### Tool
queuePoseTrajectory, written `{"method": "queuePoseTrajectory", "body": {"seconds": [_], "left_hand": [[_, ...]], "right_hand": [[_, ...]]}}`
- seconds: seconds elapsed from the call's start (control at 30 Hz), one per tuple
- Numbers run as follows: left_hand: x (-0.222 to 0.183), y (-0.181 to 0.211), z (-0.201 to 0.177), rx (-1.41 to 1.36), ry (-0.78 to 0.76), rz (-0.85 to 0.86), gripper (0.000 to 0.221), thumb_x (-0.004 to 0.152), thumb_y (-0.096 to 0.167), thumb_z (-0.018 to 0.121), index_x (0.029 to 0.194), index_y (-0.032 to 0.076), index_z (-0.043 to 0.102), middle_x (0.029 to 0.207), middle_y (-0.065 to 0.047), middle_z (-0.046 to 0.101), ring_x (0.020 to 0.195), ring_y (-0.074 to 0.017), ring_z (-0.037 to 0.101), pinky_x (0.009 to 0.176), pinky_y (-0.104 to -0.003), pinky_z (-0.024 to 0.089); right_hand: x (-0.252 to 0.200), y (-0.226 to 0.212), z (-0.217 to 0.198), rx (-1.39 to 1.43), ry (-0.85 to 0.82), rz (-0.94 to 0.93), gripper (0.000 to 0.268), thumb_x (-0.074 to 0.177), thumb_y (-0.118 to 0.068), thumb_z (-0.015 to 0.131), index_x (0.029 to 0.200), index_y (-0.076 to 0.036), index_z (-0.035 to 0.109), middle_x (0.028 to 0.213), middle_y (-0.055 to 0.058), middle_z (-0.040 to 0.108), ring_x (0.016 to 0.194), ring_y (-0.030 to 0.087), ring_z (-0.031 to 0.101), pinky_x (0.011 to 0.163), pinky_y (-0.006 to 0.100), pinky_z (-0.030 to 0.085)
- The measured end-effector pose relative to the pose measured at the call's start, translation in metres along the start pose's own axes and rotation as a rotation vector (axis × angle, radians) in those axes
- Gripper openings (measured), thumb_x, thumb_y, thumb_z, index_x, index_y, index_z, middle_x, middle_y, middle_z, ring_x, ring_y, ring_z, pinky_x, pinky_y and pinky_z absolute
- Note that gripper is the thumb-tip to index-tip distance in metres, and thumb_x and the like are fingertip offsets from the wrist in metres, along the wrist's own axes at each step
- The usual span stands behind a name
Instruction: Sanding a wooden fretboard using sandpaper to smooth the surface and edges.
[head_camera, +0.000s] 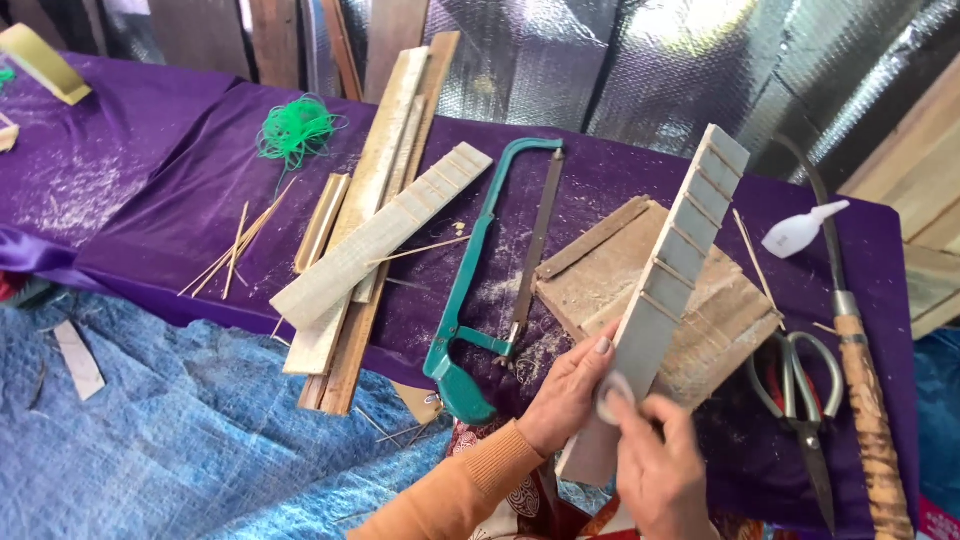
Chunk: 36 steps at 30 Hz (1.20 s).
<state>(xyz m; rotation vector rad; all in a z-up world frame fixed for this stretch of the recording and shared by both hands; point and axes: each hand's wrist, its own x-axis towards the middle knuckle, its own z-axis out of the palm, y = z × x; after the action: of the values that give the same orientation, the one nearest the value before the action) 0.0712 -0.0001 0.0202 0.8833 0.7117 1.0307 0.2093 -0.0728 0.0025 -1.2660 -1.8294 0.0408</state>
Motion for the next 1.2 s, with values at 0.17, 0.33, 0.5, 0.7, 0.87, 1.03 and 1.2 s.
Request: {"method": "queuePoseTrajectory", "body": {"seconds": [0.17, 0.33, 0.5, 0.7, 0.87, 1.03, 1.2], "left_hand": [[-0.003, -0.007, 0.007, -0.16, -0.118, 0.096, 0.053, 0.107, 0.035, 0.046, 0.155, 0.012, 0.043, 0.145, -0.014, 0.051, 0.125, -0.0208, 0.048, 0.106, -0.033, 0.043], [-0.006, -0.006, 0.014, -0.028, -0.101, 0.019, 0.056, 0.107, 0.042, 0.045, 0.157, 0.017, 0.046, 0.141, -0.008, 0.059, 0.094, -0.0091, 0.061, 0.071, -0.02, 0.054], [0.005, -0.013, 0.003, -0.229, -0.167, 0.043, 0.061, 0.113, 0.038, 0.045, 0.17, 0.019, 0.033, 0.115, -0.021, 0.067, 0.096, -0.0228, 0.069, 0.08, -0.032, 0.061], [0.007, 0.0, 0.02, -0.199, -0.105, 0.047, 0.059, 0.104, 0.036, 0.044, 0.157, 0.011, 0.036, 0.16, -0.013, 0.042, 0.139, -0.0203, 0.046, 0.116, -0.031, 0.041], [0.013, -0.008, 0.026, -0.231, -0.102, -0.018, 0.058, 0.104, 0.04, 0.05, 0.157, 0.016, 0.045, 0.148, -0.01, 0.055, 0.123, -0.0155, 0.057, 0.101, -0.029, 0.052], [0.03, -0.009, 0.014, -0.193, -0.205, 0.06, 0.064, 0.111, 0.04, 0.044, 0.168, 0.016, 0.033, 0.117, -0.022, 0.065, 0.106, -0.0296, 0.065, 0.09, -0.04, 0.057], [0.05, 0.017, -0.001, -0.22, -0.019, -0.007, 0.07, 0.092, 0.055, 0.057, 0.15, 0.017, 0.05, 0.116, -0.018, 0.069, 0.093, -0.0288, 0.068, 0.08, -0.043, 0.057]], "right_hand": [[0.009, 0.035, -0.001, -0.071, 0.016, 0.006, 0.033, 0.096, 0.005, 0.062, 0.12, -0.012, 0.075, 0.109, 0.012, 0.058, 0.093, 0.027, 0.062, 0.09, 0.036, 0.051], [0.031, 0.025, -0.01, -0.072, 0.151, -0.056, 0.028, 0.102, 0.02, 0.063, 0.122, 0.006, 0.076, 0.113, 0.021, 0.055, 0.094, 0.031, 0.062, 0.088, 0.039, 0.055], [-0.025, 0.0, -0.001, -0.087, -0.005, 0.137, 0.029, 0.098, -0.006, 0.065, 0.122, -0.017, 0.077, 0.112, 0.006, 0.058, 0.089, 0.021, 0.063, 0.089, 0.032, 0.049], [0.001, 0.04, -0.006, -0.135, 0.092, -0.058, 0.031, 0.102, 0.007, 0.066, 0.126, -0.01, 0.075, 0.111, 0.017, 0.059, 0.093, 0.031, 0.063, 0.089, 0.04, 0.053], [0.026, 0.034, -0.017, -0.095, 0.154, -0.068, 0.028, 0.104, 0.018, 0.065, 0.123, 0.003, 0.077, 0.11, 0.022, 0.056, 0.093, 0.034, 0.06, 0.089, 0.043, 0.052], [-0.012, 0.006, -0.007, -0.094, 0.09, 0.036, 0.027, 0.1, 0.004, 0.067, 0.122, -0.01, 0.076, 0.111, 0.012, 0.056, 0.096, 0.028, 0.061, 0.096, 0.037, 0.05], [-0.036, -0.004, -0.022, 0.093, -0.067, 0.251, 0.027, 0.093, -0.006, 0.066, 0.109, -0.023, 0.08, 0.113, -0.004, 0.062, 0.089, 0.008, 0.065, 0.089, 0.02, 0.047]]}}
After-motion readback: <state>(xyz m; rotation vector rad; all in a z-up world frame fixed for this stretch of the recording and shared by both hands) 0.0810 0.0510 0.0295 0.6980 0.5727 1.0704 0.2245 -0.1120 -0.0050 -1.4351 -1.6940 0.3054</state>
